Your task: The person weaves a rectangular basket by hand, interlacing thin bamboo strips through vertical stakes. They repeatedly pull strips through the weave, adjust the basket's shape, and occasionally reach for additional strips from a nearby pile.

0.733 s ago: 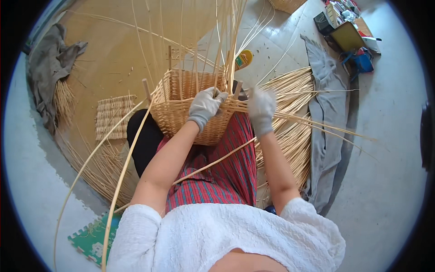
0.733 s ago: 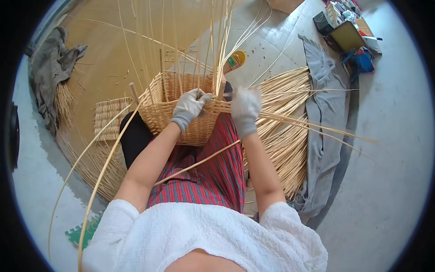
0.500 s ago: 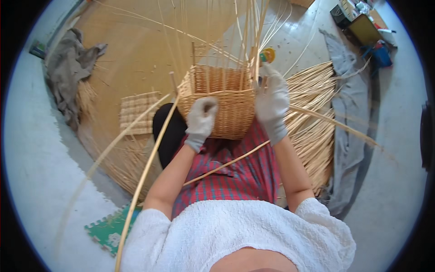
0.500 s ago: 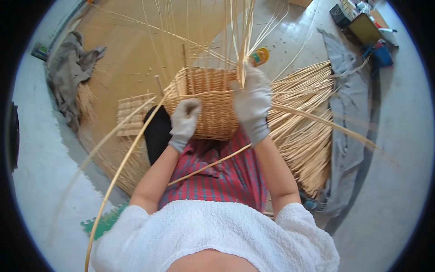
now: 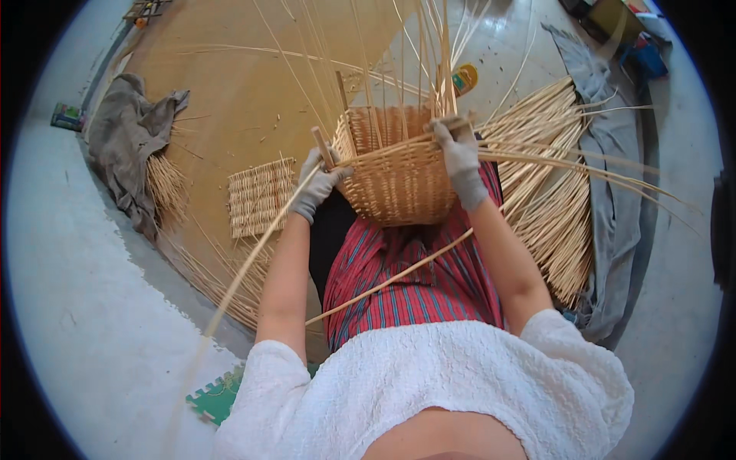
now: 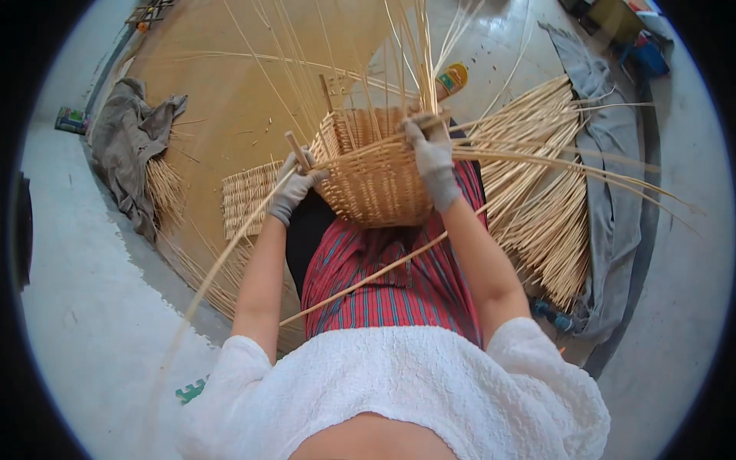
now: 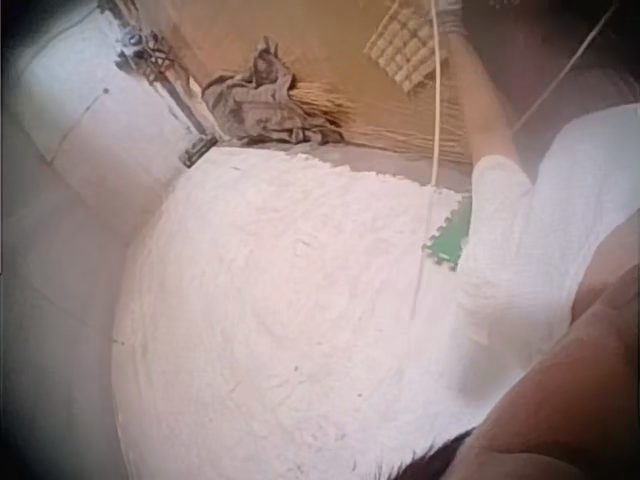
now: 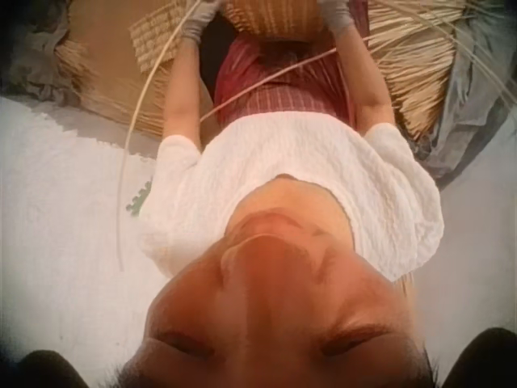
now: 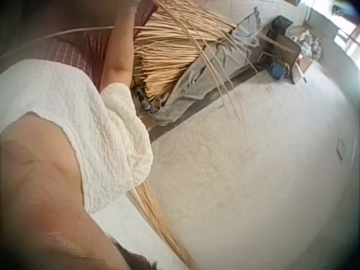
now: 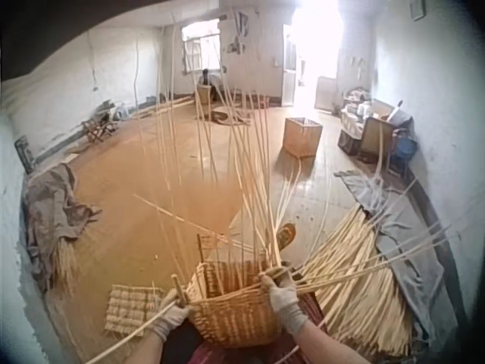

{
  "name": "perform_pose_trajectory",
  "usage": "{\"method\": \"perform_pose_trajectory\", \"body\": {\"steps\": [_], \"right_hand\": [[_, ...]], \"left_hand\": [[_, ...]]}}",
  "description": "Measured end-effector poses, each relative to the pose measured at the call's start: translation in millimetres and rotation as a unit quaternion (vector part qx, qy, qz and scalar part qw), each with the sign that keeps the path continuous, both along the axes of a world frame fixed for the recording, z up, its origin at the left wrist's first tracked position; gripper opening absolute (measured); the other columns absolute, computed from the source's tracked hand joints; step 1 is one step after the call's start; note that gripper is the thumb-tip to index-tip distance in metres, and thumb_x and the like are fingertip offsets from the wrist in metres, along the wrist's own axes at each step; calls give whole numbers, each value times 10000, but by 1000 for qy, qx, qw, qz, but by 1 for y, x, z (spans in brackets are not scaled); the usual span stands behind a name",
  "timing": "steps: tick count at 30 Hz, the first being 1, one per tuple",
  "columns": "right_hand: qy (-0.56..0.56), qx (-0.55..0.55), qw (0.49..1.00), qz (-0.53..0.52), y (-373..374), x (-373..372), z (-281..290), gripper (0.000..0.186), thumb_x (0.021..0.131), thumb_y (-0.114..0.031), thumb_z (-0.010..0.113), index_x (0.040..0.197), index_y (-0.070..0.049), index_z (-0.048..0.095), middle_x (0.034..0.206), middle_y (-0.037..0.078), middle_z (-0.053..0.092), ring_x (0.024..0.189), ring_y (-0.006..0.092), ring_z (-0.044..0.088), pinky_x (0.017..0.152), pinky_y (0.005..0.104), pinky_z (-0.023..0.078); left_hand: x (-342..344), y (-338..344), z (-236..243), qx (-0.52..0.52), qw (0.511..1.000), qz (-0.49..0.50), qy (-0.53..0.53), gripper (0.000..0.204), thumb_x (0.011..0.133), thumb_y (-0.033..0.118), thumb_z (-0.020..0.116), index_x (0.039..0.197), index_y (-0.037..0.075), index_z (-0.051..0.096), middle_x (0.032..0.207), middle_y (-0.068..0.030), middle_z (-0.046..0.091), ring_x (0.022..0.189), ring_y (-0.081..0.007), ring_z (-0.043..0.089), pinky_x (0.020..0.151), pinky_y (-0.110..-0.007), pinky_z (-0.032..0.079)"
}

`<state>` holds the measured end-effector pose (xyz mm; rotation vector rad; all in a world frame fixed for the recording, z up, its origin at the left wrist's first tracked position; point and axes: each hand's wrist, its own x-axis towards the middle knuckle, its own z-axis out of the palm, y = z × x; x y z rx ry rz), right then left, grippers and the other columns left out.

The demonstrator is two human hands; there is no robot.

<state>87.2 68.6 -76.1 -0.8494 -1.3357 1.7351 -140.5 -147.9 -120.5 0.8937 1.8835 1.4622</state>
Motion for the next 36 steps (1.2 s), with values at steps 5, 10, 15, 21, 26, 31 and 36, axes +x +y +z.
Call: {"method": "perform_pose_trajectory", "body": {"steps": [5, 10, 15, 21, 26, 31, 36], "right_hand": [[68, -72, 995, -7, -3, 4, -15, 132, 1001, -74, 644, 1108, -140, 605, 1055, 67, 729, 944, 183, 715, 683, 254, 576], [63, 28, 997, -26, -26, -3, -13, 162, 1007, 4, 591, 1134, -96, 573, 1090, 95, 714, 940, 168, 704, 747, 278, 583], [-187, 455, 870, 38, -4, -119, 73, 655, 931, 116, 496, 1532, -122, 387, 1390, 168, 600, 1039, 268, 700, 881, 386, 569], [51, 204, 975, 70, 0, -22, 18, 526, 1052, -97, 492, 1532, -172, 291, 904, 100, 702, 870, 202, 713, 819, 349, 589], [112, 49, 992, -9, -15, 17, -17, 217, 1095, -161, 459, 1301, -101, 426, 788, 95, 650, 768, 199, 691, 838, 386, 593], [106, 109, 986, 64, -40, 20, 18, 157, 1054, -163, 560, 1146, -36, 562, 854, 75, 681, 827, 192, 694, 789, 345, 552], [1, -39, 998, -56, 18, 79, 16, 156, 963, -39, 679, 1084, -58, 583, 987, 97, 731, 822, 131, 681, 708, 238, 535]], "left_hand": [[75, -15, -20, 32, 954, 286, 88, 343, 974, 136, 680, 1282, 47, 557, 1155, -96, 687, 827, -167, 687, 745, -315, 584], [48, 38, 59, -186, 979, -7, -85, 325, 1030, 254, 596, 1265, 30, 585, 1084, -172, 715, 708, -206, 736, 626, -340, 600], [52, 60, 32, -241, 970, 21, -15, 425, 1057, 454, 494, 1074, 71, 678, 825, -162, 739, 576, -206, 715, 565, -336, 580], [39, 54, 17, -204, 979, 21, 13, 351, 999, 410, 616, 1001, 70, 702, 885, -166, 739, 803, -243, 733, 716, -374, 564], [40, 73, 59, -158, 983, 87, 35, 390, 859, 393, 823, 999, 62, 670, 805, -135, 709, 733, -230, 702, 686, -368, 542], [65, 91, 87, -226, 951, 165, 128, 468, 856, 436, 809, 1076, 51, 661, 783, -96, 709, 797, -220, 710, 703, -313, 517], [80, 102, 48, 129, 977, 98, 138, 276, 1023, 235, 574, 1229, 59, 624, 969, -157, 723, 710, -263, 701, 671, -309, 554]]}}
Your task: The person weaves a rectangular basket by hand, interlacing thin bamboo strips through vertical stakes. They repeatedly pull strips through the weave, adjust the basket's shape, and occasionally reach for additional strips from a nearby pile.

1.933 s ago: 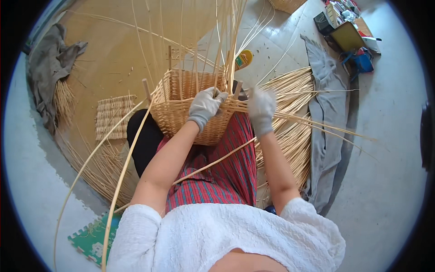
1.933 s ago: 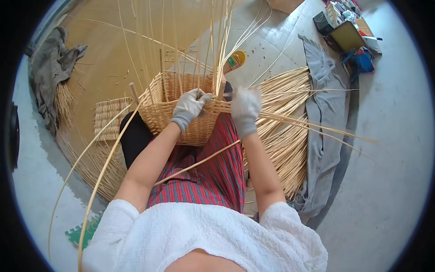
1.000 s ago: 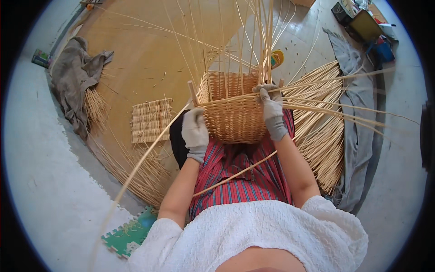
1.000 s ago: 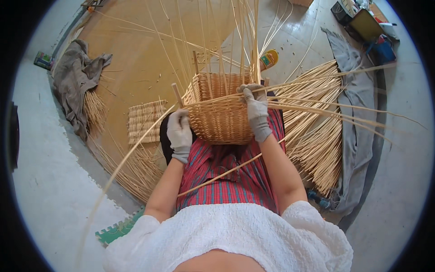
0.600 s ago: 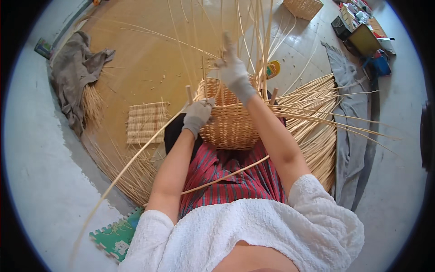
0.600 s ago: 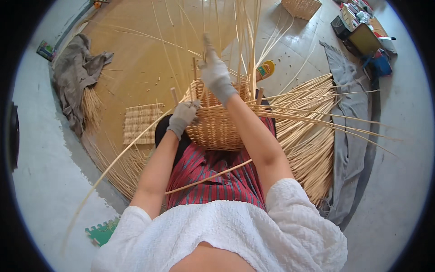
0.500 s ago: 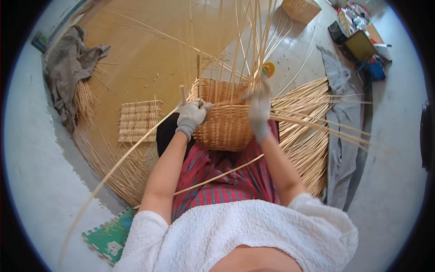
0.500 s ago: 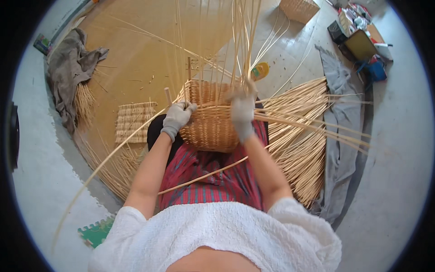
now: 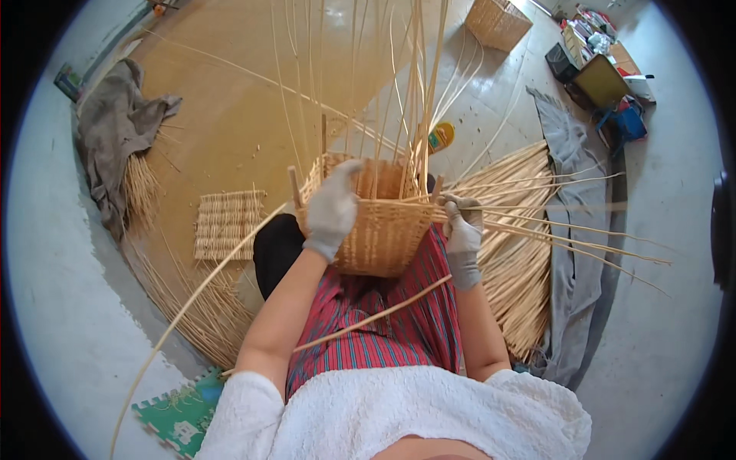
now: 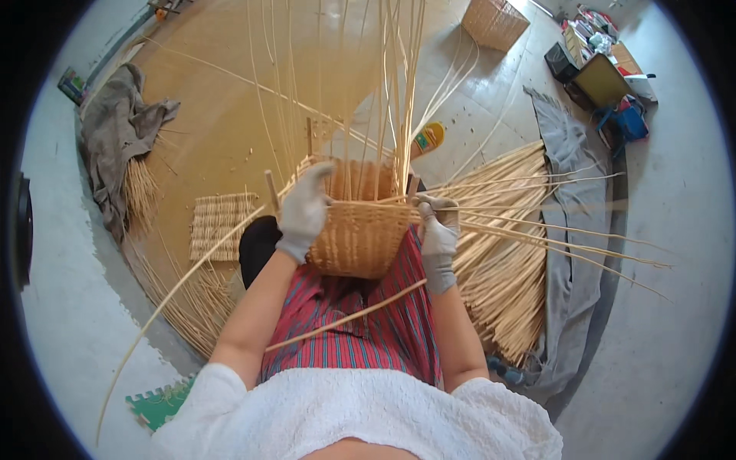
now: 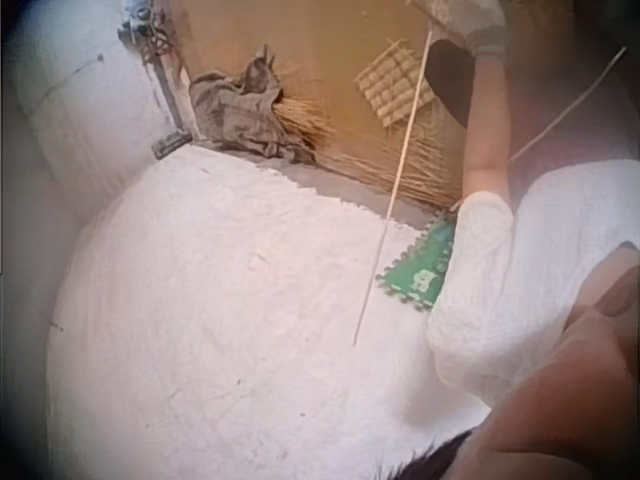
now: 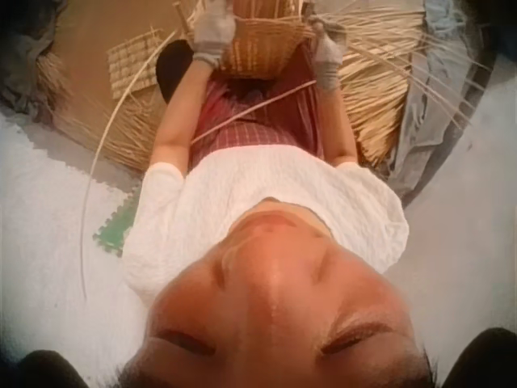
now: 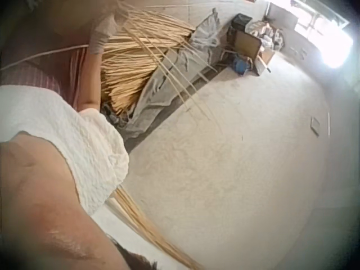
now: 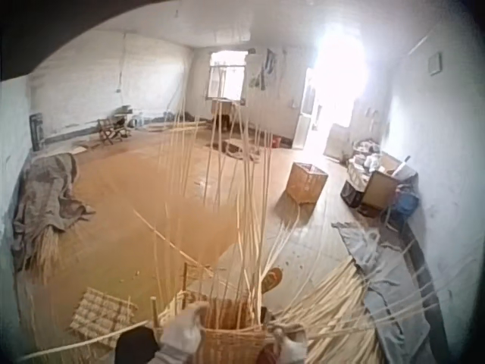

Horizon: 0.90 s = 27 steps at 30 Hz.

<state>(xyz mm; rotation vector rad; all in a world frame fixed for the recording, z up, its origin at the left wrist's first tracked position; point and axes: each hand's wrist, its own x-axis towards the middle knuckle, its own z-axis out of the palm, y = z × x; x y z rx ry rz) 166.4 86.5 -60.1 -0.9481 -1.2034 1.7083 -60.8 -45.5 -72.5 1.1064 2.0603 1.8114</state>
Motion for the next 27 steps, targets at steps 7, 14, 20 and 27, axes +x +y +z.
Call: {"method": "perform_pose_trajectory", "body": {"steps": [7, 14, 20, 27], "right_hand": [[-155, 490, 857, 21, 24, -135, 71, 599, 942, 18, 592, 1503, -88, 413, 1237, 180, 633, 1087, 258, 660, 926, 397, 569], [-33, 110, 990, -81, -2, 21, -15, 355, 1039, -83, 508, 1394, -74, 500, 988, 128, 641, 887, 218, 689, 802, 395, 613], [-136, 310, 919, 200, -111, -66, 36, 360, 923, -157, 693, 1273, -90, 646, 1121, 136, 709, 1002, 268, 712, 894, 369, 568], [12, 572, 691, 442, -189, -175, 64, 480, 812, -345, 763, 1231, -135, 659, 1185, 190, 646, 1032, 364, 667, 839, 469, 564]], "left_hand": [[22, 31, -83, -151, 978, 39, 141, 267, 1062, 315, 538, 1033, 58, 605, 836, -93, 660, 521, -167, 586, 488, -336, 480], [34, 32, -4, -256, 942, -106, -192, 239, 965, 253, 712, 981, 40, 605, 793, -80, 651, 743, -193, 676, 669, -367, 539], [56, -37, -33, -8, 950, -59, -306, 297, 1006, 264, 648, 1213, 53, 618, 962, -95, 681, 898, -182, 689, 769, -358, 563], [-78, -158, -47, 47, 977, 115, -176, 408, 1034, 395, 591, 1226, 36, 620, 1038, -77, 685, 965, -208, 690, 874, -370, 556]]}}
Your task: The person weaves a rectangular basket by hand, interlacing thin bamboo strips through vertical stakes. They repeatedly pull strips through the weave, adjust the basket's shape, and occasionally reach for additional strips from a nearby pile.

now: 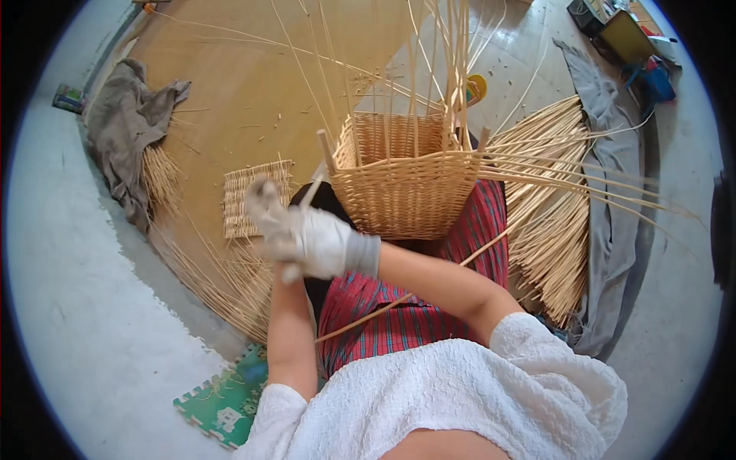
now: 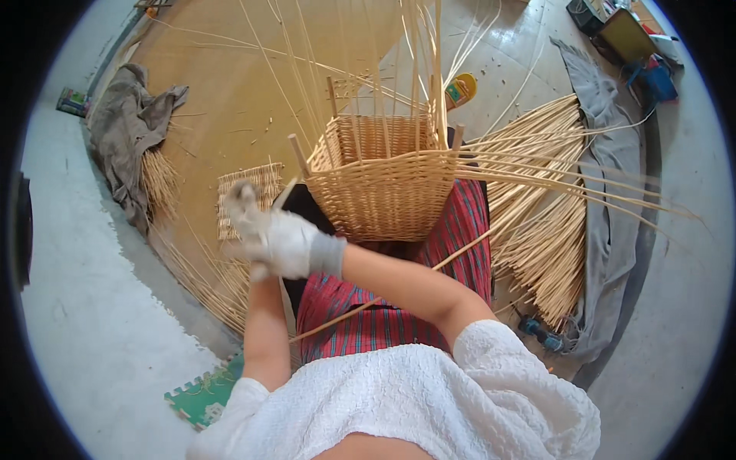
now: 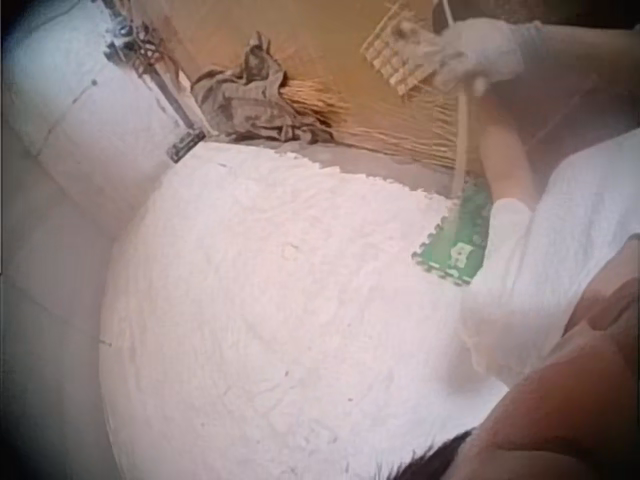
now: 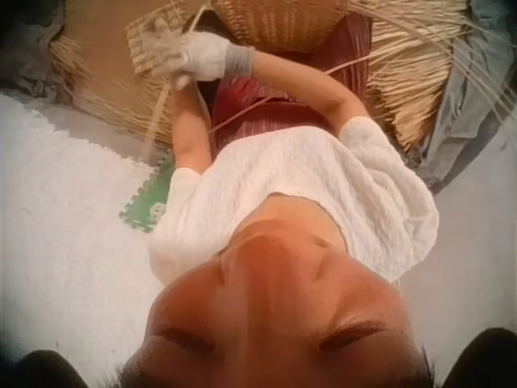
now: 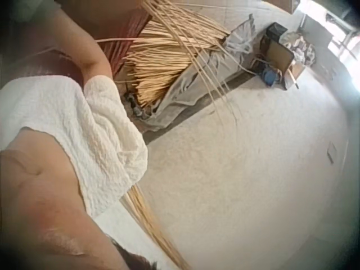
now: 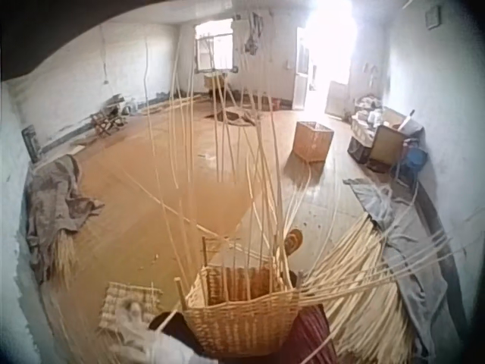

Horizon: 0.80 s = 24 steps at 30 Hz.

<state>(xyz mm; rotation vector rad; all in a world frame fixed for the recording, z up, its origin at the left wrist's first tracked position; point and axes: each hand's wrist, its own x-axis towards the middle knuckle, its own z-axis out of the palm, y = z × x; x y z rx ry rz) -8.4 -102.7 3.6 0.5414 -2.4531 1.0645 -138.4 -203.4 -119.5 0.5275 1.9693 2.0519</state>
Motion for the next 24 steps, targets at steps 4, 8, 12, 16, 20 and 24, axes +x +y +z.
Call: {"method": "perform_pose_trajectory", "body": {"steps": [4, 8, 12, 16, 20, 24], "right_hand": [[-166, 78, 982, 35, -3, 64, -61, 193, 886, -353, 660, 839, -169, 694, 773, 67, 660, 690, 280, 651, 614, 417, 491], [13, -165, 906, -389, 90, 62, -75, 284, 970, -381, 598, 900, -111, 652, 532, 20, 474, 510, 217, 528, 625, 390, 493], [-25, -760, 633, -145, 151, 55, -92, 521, 1031, -570, 478, 1040, -81, 659, 583, -29, 431, 537, 115, 453, 707, 368, 496], [28, -765, 614, -193, 137, 50, -74, 661, 979, -692, 446, 1088, -72, 649, 590, -42, 420, 530, 107, 402, 775, 369, 492], [68, -760, 635, -122, 144, 54, -78, 540, 1009, -569, 519, 1146, -60, 634, 698, -48, 468, 660, 99, 457, 867, 405, 489], [-95, -556, 744, -357, 127, 72, -52, 170, 1060, -165, 541, 1109, -38, 643, 960, 16, 652, 900, 148, 627, 945, 375, 510]], "left_hand": [[15, 73, 37, 142, 974, -142, -102, 632, 1022, 604, 487, 1192, 15, 638, 988, -45, 698, 970, -170, 672, 869, -339, 531], [-36, 73, -17, 241, 880, -292, -287, 810, 961, 783, 331, 914, 33, 634, 768, -62, 615, 608, -191, 591, 613, -339, 531], [-23, 88, 8, 226, 884, -277, -300, 850, 929, 832, 277, 807, 54, 596, 698, -58, 574, 530, -195, 529, 614, -357, 536], [2, 69, 29, -33, 958, -285, -25, 307, 898, 232, 797, 1025, 98, 552, 914, -46, 666, 1058, -213, 638, 1056, -444, 459], [2, 72, 23, -48, 955, -284, -73, 456, 754, 42, 876, 1027, 117, 519, 970, -18, 675, 1223, -239, 588, 1139, -449, 390], [11, 72, 22, -80, 967, -226, -81, 432, 742, 36, 871, 1004, 108, 535, 940, -13, 673, 1118, -199, 615, 1094, -421, 445]]}}
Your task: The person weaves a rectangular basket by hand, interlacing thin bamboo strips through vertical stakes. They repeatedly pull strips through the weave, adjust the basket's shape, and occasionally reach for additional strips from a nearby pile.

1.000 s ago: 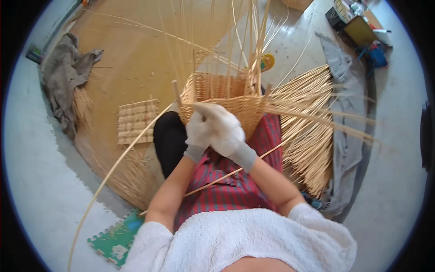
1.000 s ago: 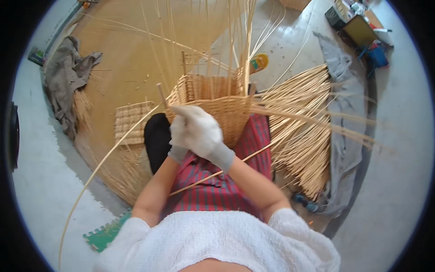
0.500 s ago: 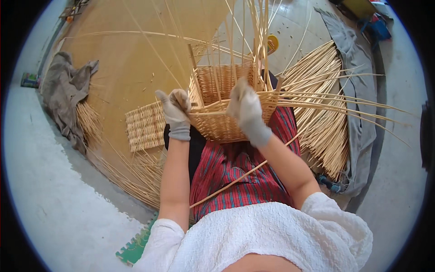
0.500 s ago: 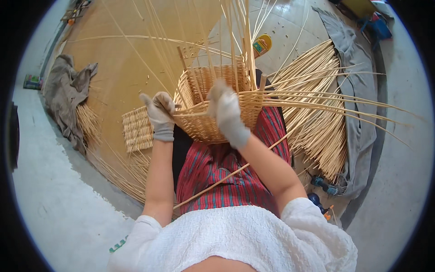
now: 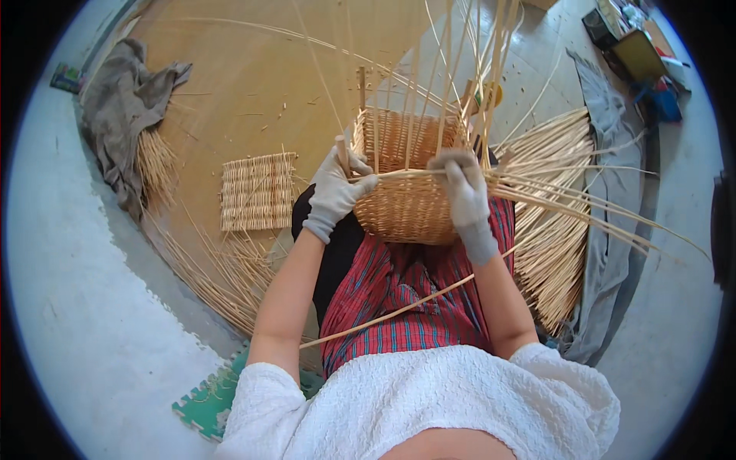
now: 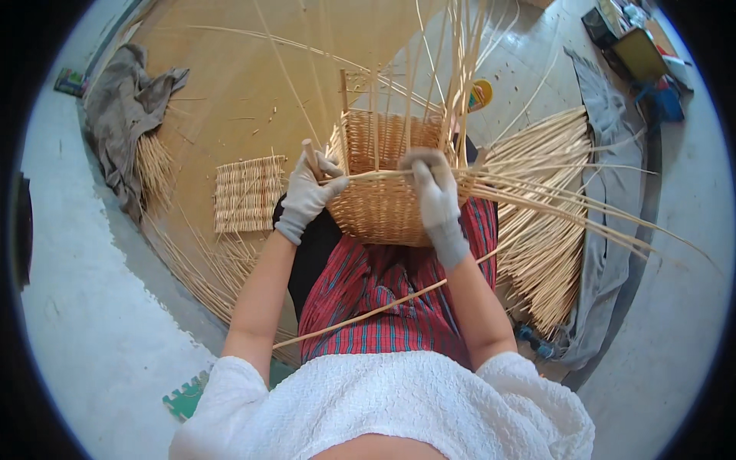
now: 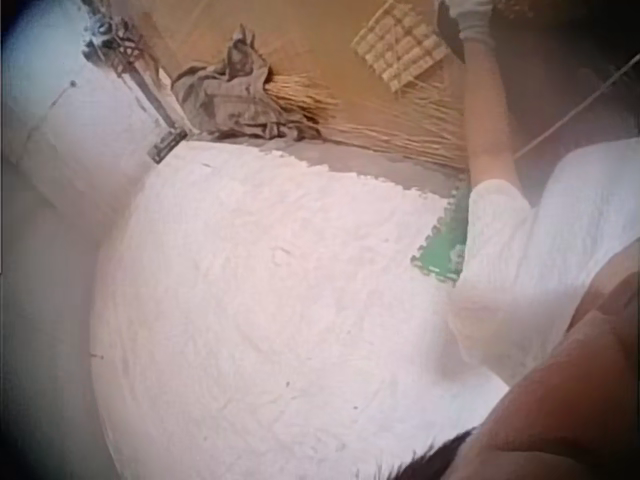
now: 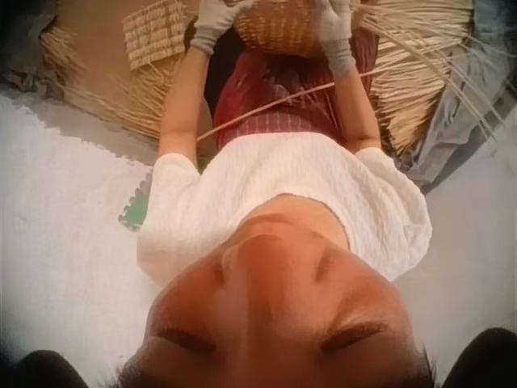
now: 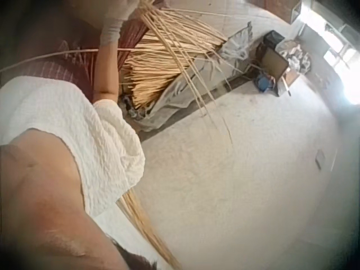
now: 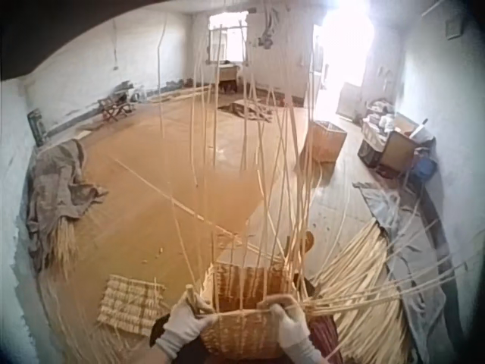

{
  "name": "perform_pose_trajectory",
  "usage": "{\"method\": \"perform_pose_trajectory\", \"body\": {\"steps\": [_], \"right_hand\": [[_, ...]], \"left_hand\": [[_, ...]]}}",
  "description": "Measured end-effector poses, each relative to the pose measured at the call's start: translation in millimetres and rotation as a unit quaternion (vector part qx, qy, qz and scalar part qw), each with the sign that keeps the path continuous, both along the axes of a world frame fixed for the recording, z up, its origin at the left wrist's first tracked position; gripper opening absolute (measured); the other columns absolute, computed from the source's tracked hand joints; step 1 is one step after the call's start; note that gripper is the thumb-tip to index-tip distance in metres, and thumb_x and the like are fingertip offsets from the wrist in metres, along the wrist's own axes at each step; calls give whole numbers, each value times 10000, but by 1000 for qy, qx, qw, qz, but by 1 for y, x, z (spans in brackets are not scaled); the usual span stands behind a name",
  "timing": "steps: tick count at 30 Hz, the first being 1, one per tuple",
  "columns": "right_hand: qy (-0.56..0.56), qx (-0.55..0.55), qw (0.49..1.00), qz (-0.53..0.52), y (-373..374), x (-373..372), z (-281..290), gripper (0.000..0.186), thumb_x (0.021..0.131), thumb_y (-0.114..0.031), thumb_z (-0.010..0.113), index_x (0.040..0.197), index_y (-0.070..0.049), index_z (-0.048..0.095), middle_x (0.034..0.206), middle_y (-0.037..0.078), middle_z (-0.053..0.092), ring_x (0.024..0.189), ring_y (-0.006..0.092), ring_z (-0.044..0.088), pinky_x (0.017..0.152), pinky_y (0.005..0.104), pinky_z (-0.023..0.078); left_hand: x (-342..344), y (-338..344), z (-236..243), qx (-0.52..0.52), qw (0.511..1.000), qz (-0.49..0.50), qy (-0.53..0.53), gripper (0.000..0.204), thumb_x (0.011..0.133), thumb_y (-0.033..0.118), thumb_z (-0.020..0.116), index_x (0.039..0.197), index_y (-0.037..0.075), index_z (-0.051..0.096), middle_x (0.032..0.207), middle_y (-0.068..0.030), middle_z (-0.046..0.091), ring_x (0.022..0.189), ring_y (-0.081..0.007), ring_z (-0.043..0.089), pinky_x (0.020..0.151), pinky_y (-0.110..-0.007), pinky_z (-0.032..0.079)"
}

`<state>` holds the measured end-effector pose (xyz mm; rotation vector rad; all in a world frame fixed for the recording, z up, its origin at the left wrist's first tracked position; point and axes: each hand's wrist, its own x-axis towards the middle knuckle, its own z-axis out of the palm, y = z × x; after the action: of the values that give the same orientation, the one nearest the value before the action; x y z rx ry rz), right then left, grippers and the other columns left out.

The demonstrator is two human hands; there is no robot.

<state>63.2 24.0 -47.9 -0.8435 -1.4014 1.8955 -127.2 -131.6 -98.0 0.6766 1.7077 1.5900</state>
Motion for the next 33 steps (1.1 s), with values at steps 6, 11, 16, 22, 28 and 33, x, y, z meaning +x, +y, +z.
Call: {"method": "perform_pose_trajectory", "body": {"steps": [6, 11, 16, 22, 28, 33], "right_hand": [[-2, 285, 955, 76, -27, -10, 29, 238, 963, 46, 598, 1181, 7, 685, 1126, 112, 715, 1065, 213, 699, 946, 350, 541], [-170, 540, 824, 34, 27, -148, 73, 558, 914, -94, 647, 1454, -177, 530, 1483, 182, 535, 1292, 359, 578, 979, 431, 521], [148, 171, 974, 25, 25, -62, 28, 459, 988, -52, 545, 1421, -125, 408, 930, 79, 592, 850, 193, 602, 690, 332, 540], [11, 5, 999, -41, 33, 82, -43, 168, 1032, -171, 618, 1179, -91, 634, 1083, 71, 726, 894, 137, 691, 669, 238, 573], [61, 1, 987, -147, 26, 81, -42, 127, 995, -60, 636, 1117, -72, 667, 1074, 67, 712, 911, 145, 669, 778, 276, 562], [-97, 419, 902, 36, 71, 3, 36, 477, 946, -13, 621, 1410, -85, 532, 1402, 131, 587, 1142, 208, 633, 952, 344, 521]], "left_hand": [[-8, 3, -6, 70, 997, 0, 18, 291, 812, 22, 829, 955, 75, 581, 876, -1, 645, 883, -125, 618, 975, -360, 506], [-3, 15, -15, 46, 996, 32, -64, 152, 890, 7, 758, 942, 49, 621, 885, 8, 645, 863, -99, 602, 869, -300, 525], [-19, -4, -20, 42, 998, -22, -28, 138, 891, -11, 736, 958, 45, 630, 904, -12, 672, 875, -114, 634, 858, -307, 539], [-9, -3, 2, 101, 993, 45, -31, 97, 970, 75, 661, 1054, 29, 645, 991, -53, 694, 888, -163, 676, 892, -326, 538], [57, 35, 52, -66, 905, 120, 402, 231, 1037, 209, 580, 1167, 26, 634, 942, -139, 699, 962, -218, 696, 807, -346, 542], [62, 66, 26, -161, 983, -68, -47, 302, 1024, 331, 616, 1015, 31, 642, 752, -113, 649, 599, -179, 688, 530, -350, 532]]}}
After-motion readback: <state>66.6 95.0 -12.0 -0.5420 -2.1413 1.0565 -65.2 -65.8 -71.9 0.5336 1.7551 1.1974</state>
